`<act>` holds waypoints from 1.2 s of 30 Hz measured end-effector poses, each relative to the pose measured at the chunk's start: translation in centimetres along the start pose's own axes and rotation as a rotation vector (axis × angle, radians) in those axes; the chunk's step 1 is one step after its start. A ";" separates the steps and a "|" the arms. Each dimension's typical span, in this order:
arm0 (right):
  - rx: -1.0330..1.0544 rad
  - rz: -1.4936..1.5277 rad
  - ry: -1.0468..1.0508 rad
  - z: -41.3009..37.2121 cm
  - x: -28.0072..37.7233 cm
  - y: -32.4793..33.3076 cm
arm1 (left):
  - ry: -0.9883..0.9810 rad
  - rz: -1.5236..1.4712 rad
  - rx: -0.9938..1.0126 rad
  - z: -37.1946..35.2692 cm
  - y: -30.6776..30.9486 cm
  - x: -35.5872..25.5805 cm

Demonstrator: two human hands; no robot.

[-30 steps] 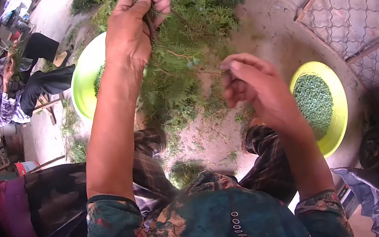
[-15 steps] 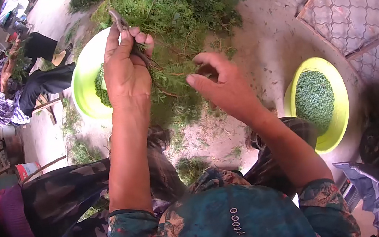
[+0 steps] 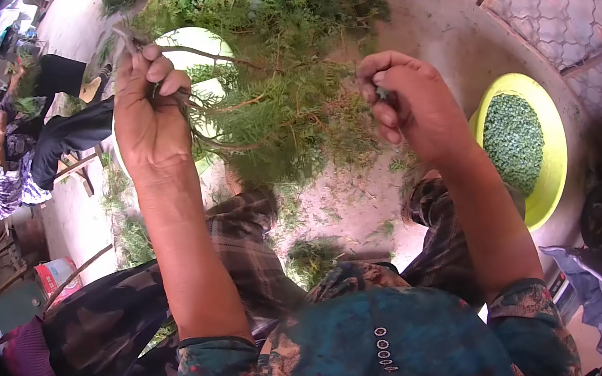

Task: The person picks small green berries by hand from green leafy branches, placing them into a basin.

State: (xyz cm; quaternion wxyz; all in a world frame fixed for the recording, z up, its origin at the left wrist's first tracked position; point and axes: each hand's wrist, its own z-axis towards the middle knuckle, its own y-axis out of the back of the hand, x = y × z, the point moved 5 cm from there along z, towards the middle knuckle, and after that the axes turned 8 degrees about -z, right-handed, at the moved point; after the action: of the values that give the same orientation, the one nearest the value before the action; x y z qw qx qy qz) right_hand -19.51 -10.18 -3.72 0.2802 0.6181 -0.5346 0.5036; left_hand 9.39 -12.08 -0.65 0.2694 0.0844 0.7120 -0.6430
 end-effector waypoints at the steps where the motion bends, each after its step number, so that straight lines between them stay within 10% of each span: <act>1: 0.087 0.350 0.007 -0.1 0.1 -0.5 | 0.024 -0.021 0.055 0.1 -0.2 0.0; 5: 0.084 0.262 -0.039 -0.4 -0.3 -2.1 | 0.062 -0.025 0.095 -0.2 -0.6 0.7; 13: 0.043 -1.034 0.490 -0.5 -1.7 -5.4 | 0.110 -0.136 -0.025 0.5 1.3 0.6; 24: 0.159 -1.101 0.471 1.1 -1.8 -7.0 | 0.116 -0.267 -0.286 0.9 3.8 1.9; 29: 0.361 -0.923 0.379 1.9 0.1 -5.7 | 0.091 0.581 -0.171 -1.8 -0.3 3.3; 31: 0.499 -0.930 0.215 2.2 -0.1 -5.0 | -0.625 1.742 -0.014 -3.2 -4.3 2.5; 32: 0.490 -0.929 0.215 2.5 0.1 -4.6 | -0.825 1.839 0.168 -4.3 -5.5 2.8; 34: 0.587 -1.044 0.214 2.8 -0.9 -4.3 | -0.260 1.522 0.532 -5.8 -6.6 5.2; 36: 0.509 -1.043 0.409 2.9 -1.1 -4.1 | -0.237 1.785 1.068 -7.4 -7.1 7.9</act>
State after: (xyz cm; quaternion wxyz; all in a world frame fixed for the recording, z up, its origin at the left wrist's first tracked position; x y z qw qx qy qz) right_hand -14.64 -11.26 -4.98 0.4304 0.7365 0.0398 0.5203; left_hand -2.61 -7.91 1.81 0.6421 0.6237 -0.0163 -0.4455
